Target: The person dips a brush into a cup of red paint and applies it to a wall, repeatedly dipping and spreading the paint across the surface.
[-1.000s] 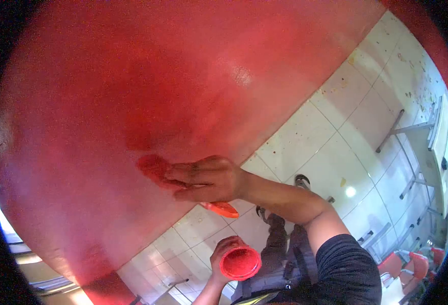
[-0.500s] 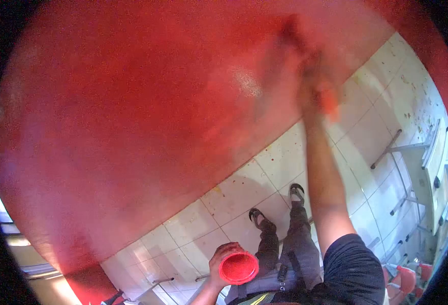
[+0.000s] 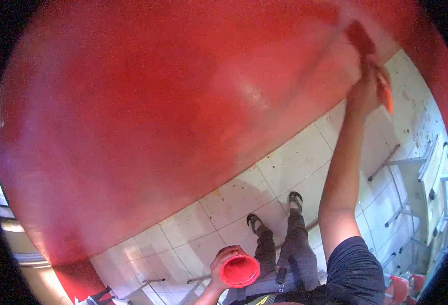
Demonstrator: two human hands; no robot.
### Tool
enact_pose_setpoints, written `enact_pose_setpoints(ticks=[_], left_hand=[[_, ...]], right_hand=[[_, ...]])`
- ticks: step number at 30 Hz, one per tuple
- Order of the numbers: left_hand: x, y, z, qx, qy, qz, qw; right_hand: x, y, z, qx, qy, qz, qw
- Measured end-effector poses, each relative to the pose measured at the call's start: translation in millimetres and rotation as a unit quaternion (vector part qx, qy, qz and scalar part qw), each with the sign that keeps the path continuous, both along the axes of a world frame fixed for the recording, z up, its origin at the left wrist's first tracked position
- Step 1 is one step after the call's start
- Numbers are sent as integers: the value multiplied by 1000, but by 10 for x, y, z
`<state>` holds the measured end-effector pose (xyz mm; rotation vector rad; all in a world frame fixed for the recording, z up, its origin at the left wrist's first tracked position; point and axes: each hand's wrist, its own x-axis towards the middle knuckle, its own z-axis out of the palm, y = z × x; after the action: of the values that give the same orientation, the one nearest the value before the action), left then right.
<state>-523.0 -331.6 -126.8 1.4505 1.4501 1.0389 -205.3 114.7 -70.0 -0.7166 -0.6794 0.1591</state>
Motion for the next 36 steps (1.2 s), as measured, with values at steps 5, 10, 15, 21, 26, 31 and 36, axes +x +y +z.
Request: enact_pose_setpoints(ticks=[5, 10, 15, 21, 26, 31, 36], left_hand=[[-129, -92, 12, 17, 12, 5, 1000], [-150, -76, 47, 10, -12, 17, 1000], [-138, -63, 33, 21, 21, 0, 1000], [-189, -115, -75, 31, -7, 3, 999], [-226, -175, -68, 26, -37, 20, 999], [-218, -75, 47, 43, -16, 9, 999], [-177, -43, 11, 14, 1, 54, 998]], right_hand=[[-230, 102, -283, -141, -141, -94, 975], [-2408, -1445, -597, 72, -313, 233, 918], [-2435, -1319, 4, 192, -369, 283, 864], [-369, -243, 309, -98, -124, 11, 987], [-647, -286, 209, -134, -219, -29, 966], [-2175, -1443, 120, 192, -506, 248, 803], [-1875, -1157, -705, 243, -234, 454, 825]])
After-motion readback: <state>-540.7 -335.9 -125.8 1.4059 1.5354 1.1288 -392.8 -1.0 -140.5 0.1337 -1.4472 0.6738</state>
